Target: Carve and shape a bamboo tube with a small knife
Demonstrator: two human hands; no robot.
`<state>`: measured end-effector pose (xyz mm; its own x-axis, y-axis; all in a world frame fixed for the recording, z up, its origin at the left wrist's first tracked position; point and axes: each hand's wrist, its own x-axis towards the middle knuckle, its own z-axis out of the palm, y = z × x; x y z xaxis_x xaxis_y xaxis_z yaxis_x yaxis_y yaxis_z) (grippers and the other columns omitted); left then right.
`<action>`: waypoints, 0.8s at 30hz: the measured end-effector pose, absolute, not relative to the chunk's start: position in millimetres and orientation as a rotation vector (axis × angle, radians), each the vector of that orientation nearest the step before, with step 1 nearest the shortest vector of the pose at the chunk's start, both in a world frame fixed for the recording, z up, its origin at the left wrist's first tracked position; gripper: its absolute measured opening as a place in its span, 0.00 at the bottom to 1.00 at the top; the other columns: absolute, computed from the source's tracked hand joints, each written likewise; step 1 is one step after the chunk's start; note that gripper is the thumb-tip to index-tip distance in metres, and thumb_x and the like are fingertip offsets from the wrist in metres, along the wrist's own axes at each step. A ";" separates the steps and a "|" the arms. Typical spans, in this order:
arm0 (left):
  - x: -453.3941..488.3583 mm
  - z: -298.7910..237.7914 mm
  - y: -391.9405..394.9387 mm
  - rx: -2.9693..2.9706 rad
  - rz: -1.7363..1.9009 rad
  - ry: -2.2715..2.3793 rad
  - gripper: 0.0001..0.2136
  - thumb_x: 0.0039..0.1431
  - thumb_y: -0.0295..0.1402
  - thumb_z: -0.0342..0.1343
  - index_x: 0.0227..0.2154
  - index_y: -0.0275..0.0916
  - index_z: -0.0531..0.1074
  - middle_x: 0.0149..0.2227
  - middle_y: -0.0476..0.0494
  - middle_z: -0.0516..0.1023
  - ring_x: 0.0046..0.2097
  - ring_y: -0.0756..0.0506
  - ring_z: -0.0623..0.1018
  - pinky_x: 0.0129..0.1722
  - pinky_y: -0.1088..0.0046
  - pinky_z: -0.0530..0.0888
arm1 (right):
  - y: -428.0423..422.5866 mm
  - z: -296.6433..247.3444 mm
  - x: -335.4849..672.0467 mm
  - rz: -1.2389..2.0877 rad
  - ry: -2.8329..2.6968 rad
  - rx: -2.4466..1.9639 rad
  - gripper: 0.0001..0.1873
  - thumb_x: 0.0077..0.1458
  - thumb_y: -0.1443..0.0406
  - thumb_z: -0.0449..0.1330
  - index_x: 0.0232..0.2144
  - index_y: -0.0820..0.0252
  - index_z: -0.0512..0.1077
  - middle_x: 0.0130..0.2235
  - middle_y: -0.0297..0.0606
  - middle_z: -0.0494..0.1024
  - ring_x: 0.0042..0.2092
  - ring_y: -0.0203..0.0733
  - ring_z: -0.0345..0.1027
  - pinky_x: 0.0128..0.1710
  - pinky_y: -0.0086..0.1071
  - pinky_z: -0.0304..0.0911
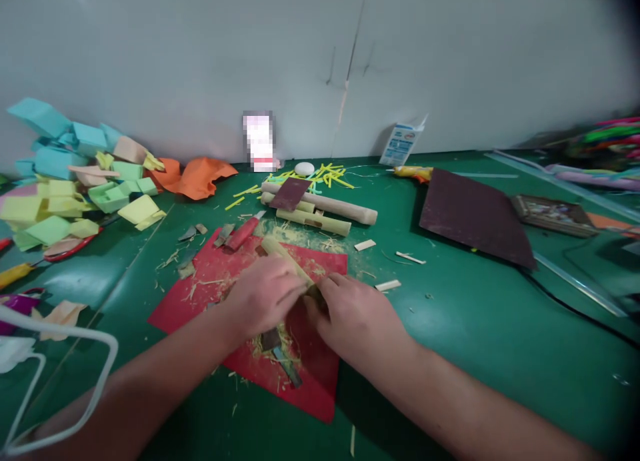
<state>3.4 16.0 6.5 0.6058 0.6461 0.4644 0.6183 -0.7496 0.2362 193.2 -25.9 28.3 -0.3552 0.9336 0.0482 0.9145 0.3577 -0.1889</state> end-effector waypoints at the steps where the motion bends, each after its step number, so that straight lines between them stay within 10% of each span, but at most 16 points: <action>1: 2.9 6.1 17.1 2.749 0.898 1.159 0.10 0.64 0.31 0.50 0.31 0.36 0.75 0.31 0.43 0.73 0.36 0.45 0.71 0.36 0.67 0.68 | -25.7 28.6 193.2 0.191 -2.459 -1.706 0.12 0.59 0.63 0.52 0.30 0.61 0.73 0.33 0.40 0.77 0.33 0.43 0.71 0.27 0.34 0.52; 24: -2.0 3.6 23.4 2.809 0.954 1.117 0.08 0.64 0.30 0.51 0.33 0.36 0.75 0.32 0.43 0.74 0.36 0.45 0.71 0.37 0.67 0.69 | -24.7 29.6 194.2 0.183 -2.489 -1.730 0.13 0.59 0.63 0.51 0.29 0.60 0.72 0.32 0.39 0.76 0.32 0.42 0.70 0.26 0.34 0.46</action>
